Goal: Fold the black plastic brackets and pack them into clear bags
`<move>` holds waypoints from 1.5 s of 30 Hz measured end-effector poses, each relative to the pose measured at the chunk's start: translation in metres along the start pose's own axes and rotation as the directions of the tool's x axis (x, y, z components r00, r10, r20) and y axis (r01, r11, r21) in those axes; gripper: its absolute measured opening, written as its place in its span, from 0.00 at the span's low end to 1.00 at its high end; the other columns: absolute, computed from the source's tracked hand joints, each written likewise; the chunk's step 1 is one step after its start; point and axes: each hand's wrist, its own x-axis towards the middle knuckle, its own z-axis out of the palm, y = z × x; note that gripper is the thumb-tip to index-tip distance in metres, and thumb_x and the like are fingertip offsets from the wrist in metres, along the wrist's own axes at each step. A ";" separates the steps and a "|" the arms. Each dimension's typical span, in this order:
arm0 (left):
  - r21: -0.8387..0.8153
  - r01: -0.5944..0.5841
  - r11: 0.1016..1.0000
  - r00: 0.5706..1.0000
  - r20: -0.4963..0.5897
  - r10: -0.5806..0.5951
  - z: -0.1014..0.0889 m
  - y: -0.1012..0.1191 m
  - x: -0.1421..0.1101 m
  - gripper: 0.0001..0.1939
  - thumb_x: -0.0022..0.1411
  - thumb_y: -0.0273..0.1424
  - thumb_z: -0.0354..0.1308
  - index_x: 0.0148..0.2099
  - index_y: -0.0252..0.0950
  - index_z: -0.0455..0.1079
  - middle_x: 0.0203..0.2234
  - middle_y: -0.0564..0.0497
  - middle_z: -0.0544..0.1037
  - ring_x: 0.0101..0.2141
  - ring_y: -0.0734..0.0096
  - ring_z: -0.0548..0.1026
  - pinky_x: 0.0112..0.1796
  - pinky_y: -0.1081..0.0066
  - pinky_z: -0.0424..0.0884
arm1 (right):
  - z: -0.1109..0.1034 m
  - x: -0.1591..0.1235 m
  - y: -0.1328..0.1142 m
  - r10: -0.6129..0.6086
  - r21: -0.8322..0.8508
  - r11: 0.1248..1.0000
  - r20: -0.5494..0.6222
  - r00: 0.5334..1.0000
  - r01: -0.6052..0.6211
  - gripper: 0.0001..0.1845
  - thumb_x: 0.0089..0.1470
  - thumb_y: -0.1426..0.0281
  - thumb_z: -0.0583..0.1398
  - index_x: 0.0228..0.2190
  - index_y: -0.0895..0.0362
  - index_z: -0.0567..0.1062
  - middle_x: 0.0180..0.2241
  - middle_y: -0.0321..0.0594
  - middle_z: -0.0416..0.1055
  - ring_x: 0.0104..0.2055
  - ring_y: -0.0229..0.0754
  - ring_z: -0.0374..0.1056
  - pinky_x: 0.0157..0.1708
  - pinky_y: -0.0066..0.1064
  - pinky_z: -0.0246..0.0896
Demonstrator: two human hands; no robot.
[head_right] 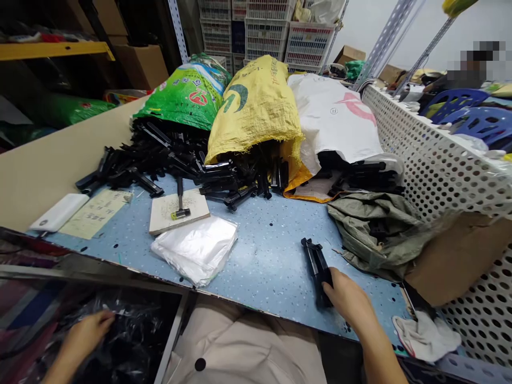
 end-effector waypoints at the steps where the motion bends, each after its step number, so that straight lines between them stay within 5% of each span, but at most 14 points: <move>1: -0.071 -0.019 0.997 0.999 0.046 0.022 0.002 0.025 0.001 0.09 0.48 0.34 0.53 0.20 0.40 0.71 0.17 0.51 0.77 0.22 0.62 0.75 0.25 0.71 0.68 | 0.000 -0.001 -0.005 -0.012 0.112 0.994 -0.009 1.000 0.013 0.18 0.51 0.65 0.56 0.43 0.59 0.73 0.36 0.51 0.75 0.39 0.54 0.72 0.36 0.38 0.62; 3: -0.225 -0.144 0.964 0.985 0.062 0.162 0.005 0.088 0.001 0.12 0.53 0.40 0.54 0.25 0.39 0.72 0.20 0.52 0.77 0.24 0.64 0.75 0.28 0.72 0.67 | -0.001 -0.001 -0.025 -0.057 0.404 0.913 -0.004 0.998 0.054 0.21 0.50 0.62 0.57 0.44 0.57 0.72 0.35 0.47 0.75 0.38 0.51 0.72 0.35 0.36 0.64; 6: -0.401 -0.423 0.813 0.901 -0.085 0.426 0.019 0.187 0.004 0.12 0.56 0.40 0.55 0.27 0.38 0.70 0.25 0.50 0.75 0.28 0.66 0.72 0.33 0.71 0.68 | 0.003 0.003 -0.074 -0.183 0.776 0.625 0.036 0.982 0.088 0.25 0.48 0.60 0.59 0.47 0.57 0.71 0.34 0.41 0.73 0.36 0.45 0.70 0.33 0.33 0.65; 8: -0.475 -0.475 0.741 0.877 -0.180 0.446 0.033 0.235 0.014 0.08 0.52 0.36 0.60 0.30 0.37 0.71 0.31 0.47 0.75 0.34 0.63 0.71 0.37 0.68 0.67 | 0.008 0.006 -0.108 -0.275 0.877 0.473 0.060 0.960 0.081 0.26 0.46 0.61 0.61 0.47 0.58 0.71 0.33 0.39 0.72 0.34 0.42 0.68 0.31 0.31 0.64; 10: -0.600 -0.400 0.693 0.907 -0.150 0.394 0.045 0.259 0.029 0.05 0.49 0.31 0.62 0.26 0.36 0.70 0.30 0.47 0.73 0.34 0.64 0.70 0.37 0.68 0.65 | 0.012 0.009 -0.133 -0.325 0.921 0.385 0.070 0.943 0.065 0.25 0.45 0.62 0.63 0.46 0.58 0.72 0.33 0.38 0.72 0.32 0.39 0.67 0.30 0.29 0.62; 16: -0.784 -0.162 0.599 0.950 0.039 0.308 0.045 0.238 0.070 0.13 0.46 0.38 0.65 0.21 0.35 0.67 0.17 0.56 0.66 0.20 0.75 0.63 0.24 0.74 0.59 | 0.017 0.015 -0.158 -0.409 0.979 0.192 0.142 0.901 -0.067 0.22 0.44 0.62 0.67 0.42 0.58 0.76 0.30 0.37 0.72 0.28 0.35 0.64 0.26 0.25 0.58; 22: -0.900 0.015 0.436 0.948 0.152 0.280 0.039 0.227 0.073 0.21 0.38 0.46 0.68 0.24 0.33 0.68 0.16 0.58 0.66 0.18 0.80 0.60 0.22 0.76 0.56 | 0.017 0.021 -0.198 -0.549 0.958 0.052 0.263 0.794 -0.281 0.16 0.43 0.63 0.68 0.33 0.59 0.78 0.27 0.38 0.73 0.26 0.35 0.67 0.28 0.26 0.63; 29: -0.928 0.057 0.368 0.936 0.177 0.304 0.038 0.231 0.064 0.17 0.40 0.42 0.69 0.26 0.32 0.73 0.21 0.53 0.73 0.21 0.77 0.65 0.23 0.75 0.58 | 0.031 0.036 -0.251 -0.618 0.943 -0.023 0.248 0.746 -0.332 0.16 0.40 0.67 0.70 0.34 0.59 0.78 0.26 0.37 0.76 0.24 0.34 0.68 0.30 0.27 0.66; 37: -0.947 0.015 0.321 0.981 0.076 0.180 0.034 0.215 0.066 0.19 0.36 0.39 0.71 0.23 0.34 0.67 0.17 0.58 0.67 0.20 0.80 0.62 0.24 0.77 0.58 | 0.034 0.039 -0.233 -0.422 0.970 -0.093 0.168 0.891 -0.226 0.17 0.40 0.65 0.69 0.33 0.59 0.78 0.26 0.34 0.75 0.23 0.32 0.66 0.27 0.25 0.66; 39: -0.943 -0.004 0.332 0.983 0.057 0.174 0.038 0.219 0.065 0.18 0.35 0.37 0.71 0.22 0.34 0.66 0.17 0.59 0.67 0.21 0.79 0.63 0.24 0.76 0.59 | 0.030 0.031 -0.235 -0.465 0.970 -0.114 0.138 0.874 -0.213 0.16 0.42 0.65 0.69 0.35 0.58 0.78 0.28 0.35 0.75 0.24 0.32 0.67 0.28 0.24 0.66; 43: -0.933 -0.031 0.359 0.967 0.063 0.246 0.042 0.228 0.062 0.15 0.38 0.38 0.70 0.23 0.33 0.70 0.20 0.53 0.72 0.24 0.74 0.67 0.27 0.74 0.63 | 0.029 0.028 -0.252 -0.617 0.944 -0.052 0.227 0.754 -0.327 0.15 0.41 0.67 0.69 0.33 0.59 0.77 0.26 0.37 0.75 0.24 0.34 0.68 0.28 0.26 0.67; 45: -0.931 -0.047 0.363 0.962 0.055 0.266 0.038 0.225 0.062 0.14 0.41 0.38 0.68 0.25 0.33 0.71 0.22 0.52 0.73 0.25 0.73 0.68 0.29 0.73 0.65 | 0.034 0.034 -0.257 -0.601 0.926 -0.048 0.272 0.751 -0.374 0.14 0.39 0.68 0.70 0.30 0.61 0.77 0.24 0.38 0.75 0.22 0.34 0.68 0.27 0.27 0.68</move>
